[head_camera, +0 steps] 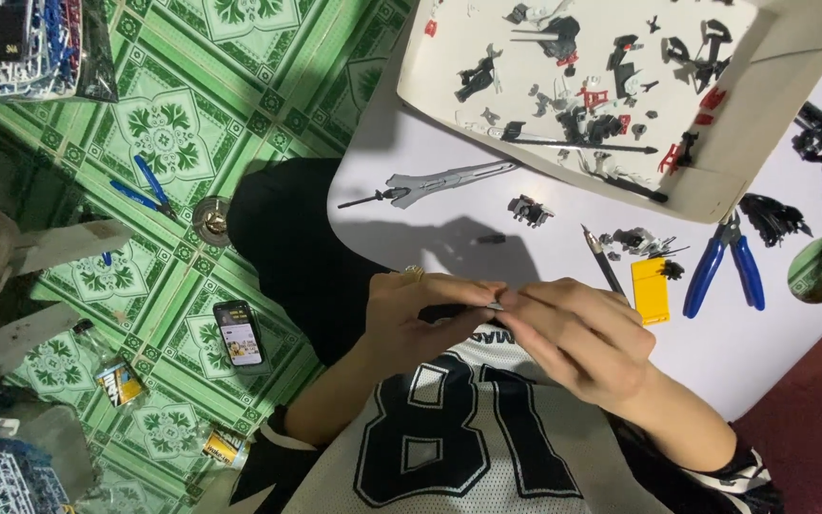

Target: Assembling small plastic model parts by hand, picking pieces from a box and snapping them together.

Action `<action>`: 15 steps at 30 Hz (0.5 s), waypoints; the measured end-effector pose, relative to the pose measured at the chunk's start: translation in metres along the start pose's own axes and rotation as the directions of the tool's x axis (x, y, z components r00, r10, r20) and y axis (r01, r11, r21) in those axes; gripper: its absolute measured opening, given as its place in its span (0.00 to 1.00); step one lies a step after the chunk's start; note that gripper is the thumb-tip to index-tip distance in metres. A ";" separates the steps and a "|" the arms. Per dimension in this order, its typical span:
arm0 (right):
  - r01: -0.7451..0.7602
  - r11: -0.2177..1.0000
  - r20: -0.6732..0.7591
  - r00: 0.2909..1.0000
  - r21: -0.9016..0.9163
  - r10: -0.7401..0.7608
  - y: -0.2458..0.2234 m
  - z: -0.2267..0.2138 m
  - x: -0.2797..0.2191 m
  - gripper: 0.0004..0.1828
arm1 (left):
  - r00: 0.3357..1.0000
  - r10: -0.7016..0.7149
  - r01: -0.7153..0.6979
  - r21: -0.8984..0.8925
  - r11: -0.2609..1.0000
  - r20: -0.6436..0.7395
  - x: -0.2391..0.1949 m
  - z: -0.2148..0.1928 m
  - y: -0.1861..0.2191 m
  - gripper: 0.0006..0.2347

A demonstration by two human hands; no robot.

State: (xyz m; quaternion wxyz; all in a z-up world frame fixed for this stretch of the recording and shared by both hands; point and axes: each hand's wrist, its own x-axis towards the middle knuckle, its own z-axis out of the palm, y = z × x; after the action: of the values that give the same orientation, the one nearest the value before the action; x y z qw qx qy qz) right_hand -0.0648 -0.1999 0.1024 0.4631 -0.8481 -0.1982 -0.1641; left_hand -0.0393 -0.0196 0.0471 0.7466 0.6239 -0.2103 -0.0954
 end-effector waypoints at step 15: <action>-0.226 0.963 0.128 0.961 -0.148 0.246 0.055 -0.035 -0.002 0.06 | 0.995 -0.042 0.065 0.264 0.962 -0.094 0.017 -0.017 -0.018 0.02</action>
State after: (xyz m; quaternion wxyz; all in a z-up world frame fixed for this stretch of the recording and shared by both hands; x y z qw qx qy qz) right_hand -0.0429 -0.2569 0.0804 0.4067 -0.9041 -0.1173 -0.0584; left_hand -0.0142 -0.0150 0.0303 0.6615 0.7277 -0.1712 -0.0589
